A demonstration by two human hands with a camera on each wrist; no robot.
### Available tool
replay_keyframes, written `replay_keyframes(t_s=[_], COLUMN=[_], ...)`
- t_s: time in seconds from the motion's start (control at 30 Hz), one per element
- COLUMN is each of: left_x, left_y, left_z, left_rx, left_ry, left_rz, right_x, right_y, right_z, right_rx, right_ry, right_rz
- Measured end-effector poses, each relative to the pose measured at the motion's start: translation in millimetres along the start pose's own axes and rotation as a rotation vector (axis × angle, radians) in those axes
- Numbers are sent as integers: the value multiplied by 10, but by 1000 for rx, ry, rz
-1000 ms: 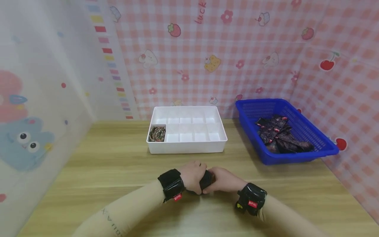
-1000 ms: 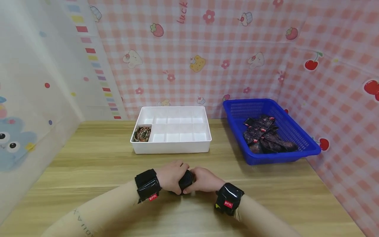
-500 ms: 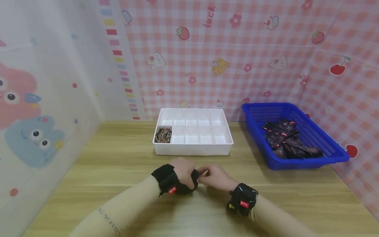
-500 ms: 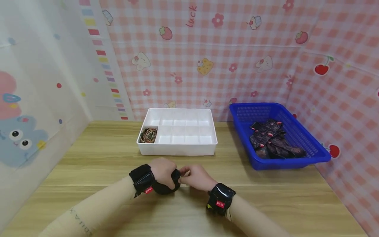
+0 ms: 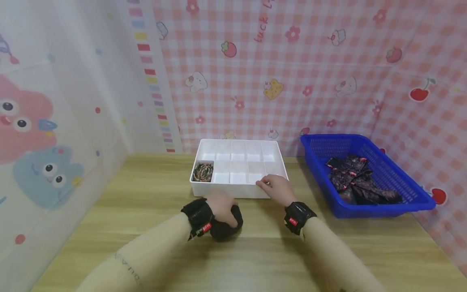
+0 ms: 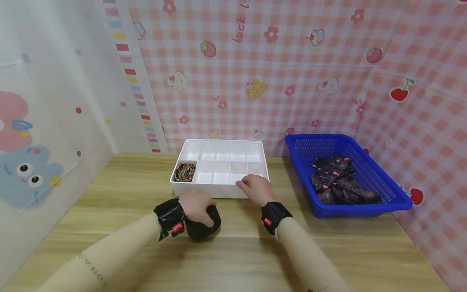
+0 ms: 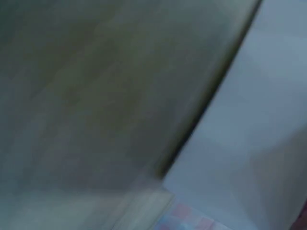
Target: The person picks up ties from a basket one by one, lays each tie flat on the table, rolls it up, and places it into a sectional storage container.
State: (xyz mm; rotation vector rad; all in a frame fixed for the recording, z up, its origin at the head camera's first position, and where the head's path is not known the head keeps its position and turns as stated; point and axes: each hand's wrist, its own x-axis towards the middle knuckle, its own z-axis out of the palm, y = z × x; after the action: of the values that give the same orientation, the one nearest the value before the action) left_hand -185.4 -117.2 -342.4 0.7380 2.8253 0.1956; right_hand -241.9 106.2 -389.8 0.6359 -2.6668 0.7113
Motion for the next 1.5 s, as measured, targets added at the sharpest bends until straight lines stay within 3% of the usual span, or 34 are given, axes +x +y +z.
replay_keyframes(t_s=[0.07, 0.2, 0.27, 0.33, 0.5, 0.57, 0.73, 1.03, 1.17, 1.3, 1.5], left_x=[89, 334, 436, 512, 595, 611, 687, 1015, 1103, 1178, 1238], left_y=[-156, -512, -630, -695, -697, -672, -604, -574, -521, -545, -728], left_z=[-234, -631, -719, -743, -664, -629, -607, -457, -414, -365, -194], left_rx=[-139, -429, -516, -531, -410, -358, -236, -135, -39, 58, 141], left_ry=[24, 170, 244, 291, 331, 321, 275, 223, 181, 159, 171], left_rz=[-27, -142, -212, -283, -433, -458, -447, -473, -485, -447, -304], right_x=[-29, -41, -40, -36, -26, -21, -13, -16, -37, -59, -71], right_y=[19, 10, -8, -20, -77, -89, -64, -28, -3, 23, 30], right_z=[40, 90, 103, 118, 128, 115, 56, -7, -2, 8, 39], right_rx=[-28, -104, -118, -120, -117, -116, -133, -147, -164, -174, -188], right_ry=[-6, 10, 7, 0, 1, 7, 28, -4, 6, 13, -21], right_rz=[0, -33, -32, -20, -15, -22, -16, 7, -1, -2, 6])
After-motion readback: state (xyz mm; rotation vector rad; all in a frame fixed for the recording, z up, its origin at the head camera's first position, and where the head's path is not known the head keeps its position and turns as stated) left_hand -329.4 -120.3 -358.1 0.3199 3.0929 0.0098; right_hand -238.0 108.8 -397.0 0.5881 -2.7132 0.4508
